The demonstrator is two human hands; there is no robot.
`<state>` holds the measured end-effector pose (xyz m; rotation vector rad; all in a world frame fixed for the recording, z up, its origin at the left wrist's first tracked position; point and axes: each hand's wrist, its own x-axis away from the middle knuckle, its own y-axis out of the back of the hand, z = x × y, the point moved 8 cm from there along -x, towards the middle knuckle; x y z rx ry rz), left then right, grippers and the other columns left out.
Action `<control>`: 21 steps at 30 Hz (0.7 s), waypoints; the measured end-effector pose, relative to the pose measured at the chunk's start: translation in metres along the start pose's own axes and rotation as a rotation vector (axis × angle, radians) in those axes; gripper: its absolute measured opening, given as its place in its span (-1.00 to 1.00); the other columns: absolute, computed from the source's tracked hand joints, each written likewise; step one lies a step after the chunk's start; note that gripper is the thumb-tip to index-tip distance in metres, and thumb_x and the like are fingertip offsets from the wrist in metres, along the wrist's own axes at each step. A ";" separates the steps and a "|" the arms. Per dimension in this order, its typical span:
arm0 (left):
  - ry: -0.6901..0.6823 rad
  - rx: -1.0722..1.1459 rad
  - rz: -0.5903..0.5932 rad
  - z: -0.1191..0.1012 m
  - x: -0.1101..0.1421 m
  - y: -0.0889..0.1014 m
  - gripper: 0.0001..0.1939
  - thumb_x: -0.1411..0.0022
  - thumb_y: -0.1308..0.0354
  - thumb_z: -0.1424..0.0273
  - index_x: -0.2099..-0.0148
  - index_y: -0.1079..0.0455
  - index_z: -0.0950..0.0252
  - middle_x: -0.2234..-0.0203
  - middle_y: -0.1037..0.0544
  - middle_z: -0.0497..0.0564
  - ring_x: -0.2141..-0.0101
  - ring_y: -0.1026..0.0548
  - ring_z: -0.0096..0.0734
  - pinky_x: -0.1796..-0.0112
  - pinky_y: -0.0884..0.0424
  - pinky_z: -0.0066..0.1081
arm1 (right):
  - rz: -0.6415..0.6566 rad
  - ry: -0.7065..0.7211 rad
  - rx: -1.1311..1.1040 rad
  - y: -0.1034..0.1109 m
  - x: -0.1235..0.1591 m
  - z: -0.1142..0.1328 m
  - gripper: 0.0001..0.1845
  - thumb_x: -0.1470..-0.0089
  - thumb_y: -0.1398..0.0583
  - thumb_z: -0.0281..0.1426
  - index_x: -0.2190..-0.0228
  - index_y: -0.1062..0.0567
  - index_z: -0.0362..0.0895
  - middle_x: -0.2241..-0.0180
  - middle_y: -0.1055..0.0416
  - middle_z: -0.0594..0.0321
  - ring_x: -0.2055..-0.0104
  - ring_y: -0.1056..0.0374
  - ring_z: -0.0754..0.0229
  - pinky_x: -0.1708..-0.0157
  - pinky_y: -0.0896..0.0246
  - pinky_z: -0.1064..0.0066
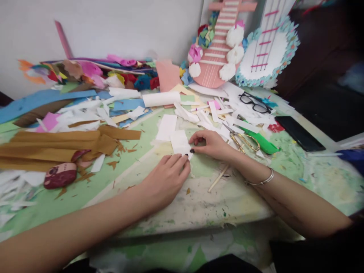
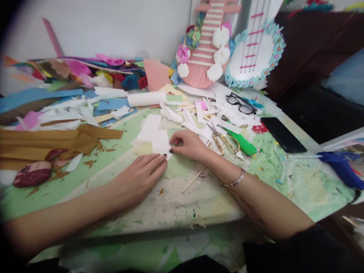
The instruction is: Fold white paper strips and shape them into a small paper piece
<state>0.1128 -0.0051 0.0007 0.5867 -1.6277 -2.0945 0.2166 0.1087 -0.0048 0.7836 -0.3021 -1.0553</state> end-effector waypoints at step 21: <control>0.079 -0.063 0.042 -0.008 0.001 -0.004 -0.45 -0.38 0.09 0.20 -0.21 -0.21 0.55 -0.17 -0.29 0.40 -0.16 -0.29 0.05 -0.09 -0.25 -0.03 | 0.074 -0.003 -0.016 -0.004 -0.006 0.004 -0.62 0.23 -0.36 -0.44 0.26 -0.53 -0.20 0.44 -0.26 0.36 0.39 -0.17 0.32 0.34 -0.07 0.46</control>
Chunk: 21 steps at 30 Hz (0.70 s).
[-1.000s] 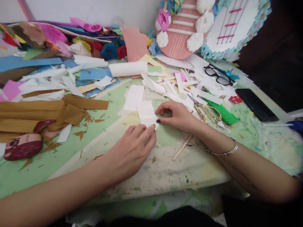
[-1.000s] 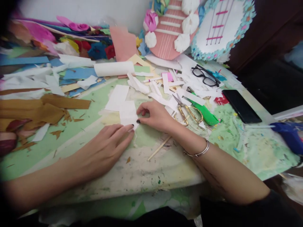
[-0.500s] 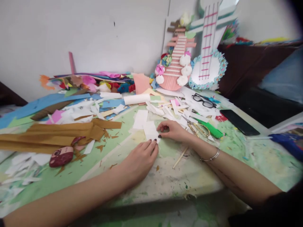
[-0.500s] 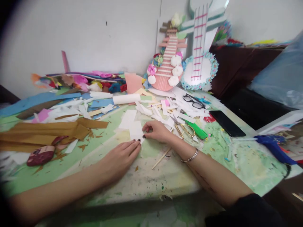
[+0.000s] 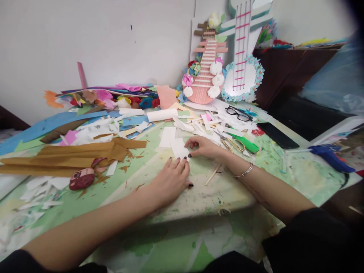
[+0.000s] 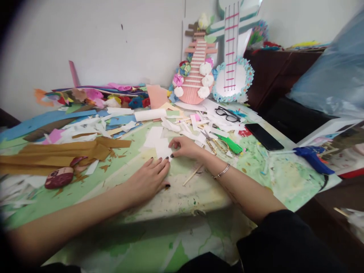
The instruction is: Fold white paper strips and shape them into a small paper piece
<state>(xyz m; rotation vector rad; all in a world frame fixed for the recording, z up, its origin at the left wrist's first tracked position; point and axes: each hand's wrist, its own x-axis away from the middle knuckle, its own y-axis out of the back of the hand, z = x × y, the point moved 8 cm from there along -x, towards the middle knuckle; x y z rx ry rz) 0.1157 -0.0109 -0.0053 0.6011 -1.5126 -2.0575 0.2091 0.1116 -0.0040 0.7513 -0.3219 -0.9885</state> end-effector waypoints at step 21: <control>0.050 0.058 0.074 -0.001 0.003 0.001 -0.38 -0.39 0.22 0.12 -0.27 -0.13 0.51 -0.22 -0.20 0.39 -0.19 -0.22 0.10 -0.10 -0.18 0.04 | -0.066 0.018 0.158 -0.005 -0.062 0.024 -0.78 0.15 -0.29 -0.51 0.34 -0.53 -0.22 0.31 -0.50 0.16 0.30 -0.34 0.23 0.26 -0.18 0.42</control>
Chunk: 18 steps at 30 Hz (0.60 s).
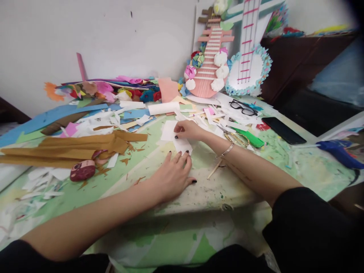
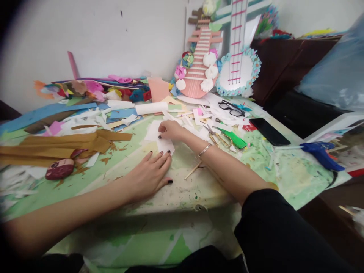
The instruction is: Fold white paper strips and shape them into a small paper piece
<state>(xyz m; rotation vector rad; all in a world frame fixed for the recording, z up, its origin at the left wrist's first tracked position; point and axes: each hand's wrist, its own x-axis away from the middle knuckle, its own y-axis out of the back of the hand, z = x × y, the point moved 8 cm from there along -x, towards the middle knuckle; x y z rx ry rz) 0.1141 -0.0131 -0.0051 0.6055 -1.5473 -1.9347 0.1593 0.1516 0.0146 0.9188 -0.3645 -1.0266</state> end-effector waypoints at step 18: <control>0.052 0.075 -0.410 0.041 0.005 0.047 -0.54 -0.36 0.10 0.13 0.09 -0.41 0.42 0.15 -0.56 0.24 -0.04 -0.41 0.03 -0.14 0.01 0.26 | -0.100 -0.168 -0.341 0.017 -0.001 -0.009 -0.78 0.12 -0.20 -0.63 0.35 -0.44 -0.18 0.50 -0.35 0.28 0.48 -0.31 0.31 0.42 -0.30 0.41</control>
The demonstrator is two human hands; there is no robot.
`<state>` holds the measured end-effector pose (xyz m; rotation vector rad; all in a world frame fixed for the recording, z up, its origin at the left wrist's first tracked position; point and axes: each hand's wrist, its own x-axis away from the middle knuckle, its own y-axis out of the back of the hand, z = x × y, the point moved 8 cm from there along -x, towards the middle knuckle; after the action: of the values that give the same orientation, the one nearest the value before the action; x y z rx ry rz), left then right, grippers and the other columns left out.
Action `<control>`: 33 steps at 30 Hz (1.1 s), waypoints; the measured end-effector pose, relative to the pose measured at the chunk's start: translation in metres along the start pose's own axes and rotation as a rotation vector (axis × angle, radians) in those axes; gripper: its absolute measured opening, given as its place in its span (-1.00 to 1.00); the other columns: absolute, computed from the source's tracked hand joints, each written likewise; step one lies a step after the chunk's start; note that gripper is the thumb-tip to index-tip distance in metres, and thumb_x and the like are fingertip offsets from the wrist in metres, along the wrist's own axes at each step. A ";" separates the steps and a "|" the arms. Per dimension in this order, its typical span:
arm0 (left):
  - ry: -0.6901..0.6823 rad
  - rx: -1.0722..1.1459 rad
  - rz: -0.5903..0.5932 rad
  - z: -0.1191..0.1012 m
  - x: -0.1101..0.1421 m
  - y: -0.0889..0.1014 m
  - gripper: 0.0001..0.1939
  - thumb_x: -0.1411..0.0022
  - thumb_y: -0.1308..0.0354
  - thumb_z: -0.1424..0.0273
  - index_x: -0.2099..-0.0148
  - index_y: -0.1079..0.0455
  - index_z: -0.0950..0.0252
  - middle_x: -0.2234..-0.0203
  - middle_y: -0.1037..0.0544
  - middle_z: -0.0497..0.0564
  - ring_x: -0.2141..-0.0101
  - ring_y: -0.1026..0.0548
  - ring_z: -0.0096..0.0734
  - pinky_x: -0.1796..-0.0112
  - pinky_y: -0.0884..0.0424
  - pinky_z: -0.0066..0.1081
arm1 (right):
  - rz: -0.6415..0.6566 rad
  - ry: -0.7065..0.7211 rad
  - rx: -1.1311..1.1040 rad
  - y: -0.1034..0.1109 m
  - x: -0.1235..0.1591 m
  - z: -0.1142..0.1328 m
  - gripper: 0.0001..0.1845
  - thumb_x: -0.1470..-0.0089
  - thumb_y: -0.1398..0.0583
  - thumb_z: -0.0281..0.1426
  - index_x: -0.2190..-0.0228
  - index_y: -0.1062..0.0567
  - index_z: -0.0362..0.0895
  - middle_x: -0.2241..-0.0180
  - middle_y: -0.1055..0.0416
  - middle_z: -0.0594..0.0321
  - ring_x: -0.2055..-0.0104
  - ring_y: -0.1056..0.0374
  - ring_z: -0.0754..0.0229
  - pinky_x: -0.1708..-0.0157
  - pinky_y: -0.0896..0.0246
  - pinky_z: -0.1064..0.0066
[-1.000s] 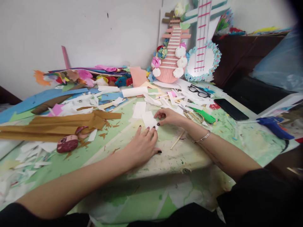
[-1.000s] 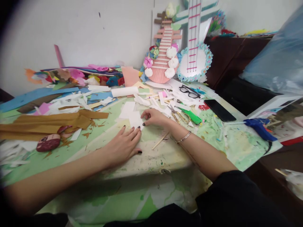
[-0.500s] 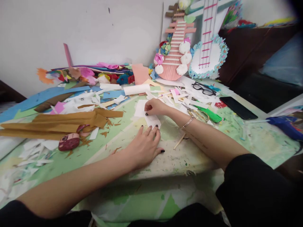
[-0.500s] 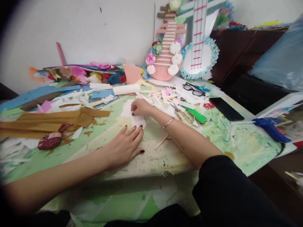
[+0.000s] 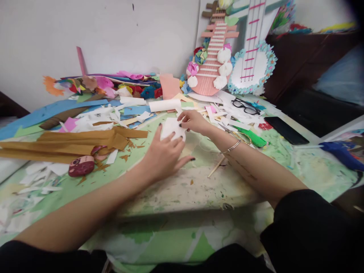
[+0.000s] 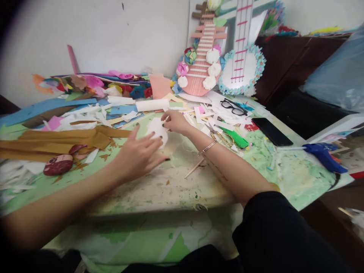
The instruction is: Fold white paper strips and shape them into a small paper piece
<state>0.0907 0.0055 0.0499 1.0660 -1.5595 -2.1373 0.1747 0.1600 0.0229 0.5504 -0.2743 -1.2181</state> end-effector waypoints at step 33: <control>-0.051 0.383 -0.224 0.048 0.006 -0.027 -0.84 -0.19 -0.13 0.51 0.20 -0.52 0.33 0.44 -0.47 0.04 0.39 -0.42 -0.40 0.34 -0.33 -0.39 | 0.157 0.362 0.200 -0.007 0.090 0.001 -0.86 -0.01 -0.24 -0.47 0.36 -0.61 -0.18 0.46 -0.34 0.28 0.50 -0.20 0.40 0.45 -0.09 0.50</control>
<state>0.0573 0.0452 0.0300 1.3711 -2.0152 -2.0627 0.1983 0.0730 0.0121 0.8938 -0.1289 -0.9238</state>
